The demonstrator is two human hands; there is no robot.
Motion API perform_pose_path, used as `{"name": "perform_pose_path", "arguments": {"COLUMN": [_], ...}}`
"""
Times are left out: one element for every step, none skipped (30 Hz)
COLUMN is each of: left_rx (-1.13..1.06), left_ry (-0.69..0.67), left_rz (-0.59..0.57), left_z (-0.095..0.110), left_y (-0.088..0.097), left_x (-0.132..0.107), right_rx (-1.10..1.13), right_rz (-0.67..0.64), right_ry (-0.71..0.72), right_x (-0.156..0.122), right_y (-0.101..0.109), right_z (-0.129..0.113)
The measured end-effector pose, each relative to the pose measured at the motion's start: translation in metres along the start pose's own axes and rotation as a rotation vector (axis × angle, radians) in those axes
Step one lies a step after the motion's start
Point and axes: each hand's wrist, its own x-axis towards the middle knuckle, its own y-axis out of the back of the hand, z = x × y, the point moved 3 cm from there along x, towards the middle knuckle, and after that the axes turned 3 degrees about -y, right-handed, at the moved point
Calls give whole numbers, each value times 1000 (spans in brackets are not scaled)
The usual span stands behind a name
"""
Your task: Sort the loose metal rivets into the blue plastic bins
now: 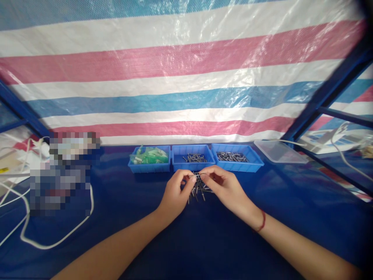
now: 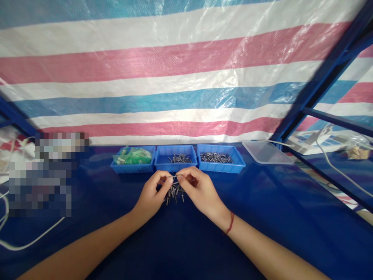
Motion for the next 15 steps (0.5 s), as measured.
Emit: {"name": "perform_pose_path", "arguments": {"left_rx": [-7,-15,-21,-25,-26,-25,-24,-24,-26,-27,-26,-24,-22,-20,-18], "left_ry": [-4,-10,-19,-31,-45,-59,-71,-80,-86,-92,-97,-103,-109,-114,-118], "left_rz": [14,28,39,50,62,72,80,82,77,65,49,33,17,2,-11], "left_z": [1,1,1,1,1,1,0,0,0,0,0,0,0,1,2], "left_y": [1,1,1,1,1,0,0,-1,-1,-2,-3,-3,-4,-4,-4], "left_x": [0,-1,-1,-1,-2,-3,-3,-4,-5,-5,-6,-6,-7,-7,-8], "right_rx": [-16,-36,-60,-91,-129,-172,-220,-274,-332,-393,-467,-552,-647,-744,-833], "right_rz": [-6,-13,-23,-32,-37,-28,2,50,126,216,298,365,405,394,387], "right_ry": [12,28,51,79,113,147,179,203,212,208,189,171,164,166,161], "right_x": [-1,-1,-1,-1,0,1,4,8,12,17,22,27,31,36,40], "right_y": [-1,-2,-2,-2,0,4,10,17,27,38,49,58,66,71,74], "right_z": [0,-1,-3,-5,-8,-10,-11,-11,-8,-3,4,12,21,29,35]}}
